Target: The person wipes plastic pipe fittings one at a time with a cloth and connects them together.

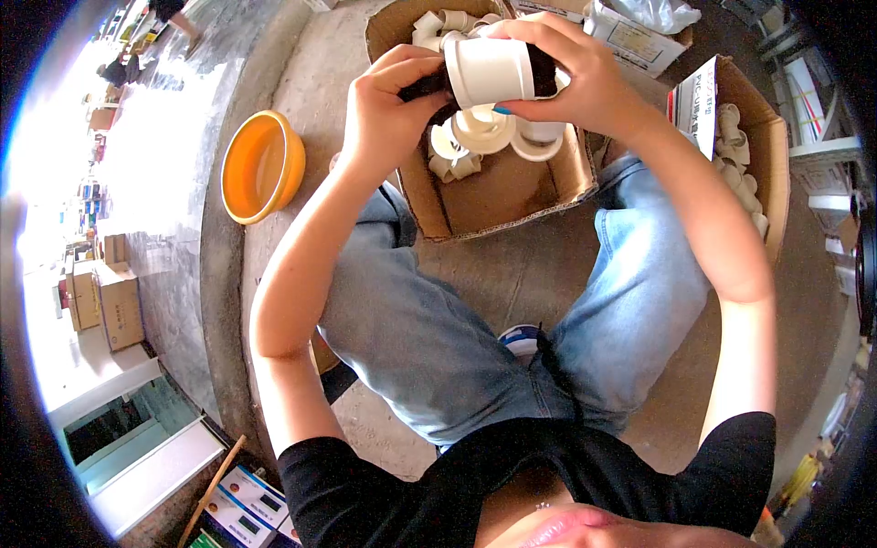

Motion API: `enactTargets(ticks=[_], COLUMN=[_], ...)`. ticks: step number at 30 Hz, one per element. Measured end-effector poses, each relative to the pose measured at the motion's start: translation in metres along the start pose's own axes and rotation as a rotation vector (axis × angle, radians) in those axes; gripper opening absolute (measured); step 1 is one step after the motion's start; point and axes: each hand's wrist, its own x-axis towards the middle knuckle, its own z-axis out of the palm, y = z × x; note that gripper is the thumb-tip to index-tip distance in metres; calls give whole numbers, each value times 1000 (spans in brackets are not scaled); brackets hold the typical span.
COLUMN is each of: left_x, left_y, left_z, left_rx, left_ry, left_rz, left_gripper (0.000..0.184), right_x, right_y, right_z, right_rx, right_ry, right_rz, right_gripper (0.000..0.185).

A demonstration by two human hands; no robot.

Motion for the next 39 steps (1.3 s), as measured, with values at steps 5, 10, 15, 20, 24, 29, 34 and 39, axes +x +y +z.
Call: enactTargets(ticks=[5,10,15,20,24,29,34,39], left_x=[-6,-4,-2,-1,-1,-1,-3,-1], left_y=[6,8,2,-1,1,9,8,9], left_z=[20,17,6,5,6,4,5,0], left_rx=[78,-40,-515,-634,-281,175,160,-383], left_ry=[140,145,146,162,207,278,261,240], left_rz=[98,-97,-423,-527,-350,19,20,-372], left_gripper=[25,24,22,23,20,21,21,20], right_x=[1,6,18,18,19,-3,0,8], right_y=[-12,-9,-23,6,1,26,22,-2], right_z=[6,1,-18,-6,-9,24,8,2], right_rx=[274,675,196,-14,83,827,903,83], right_ry=[-128,-234,-152,-148,-252,-252,-401,-120], right_rz=[624,911,216,-88,259,805,938,144], right_gripper=[45,46,63,67,66,46,43,58])
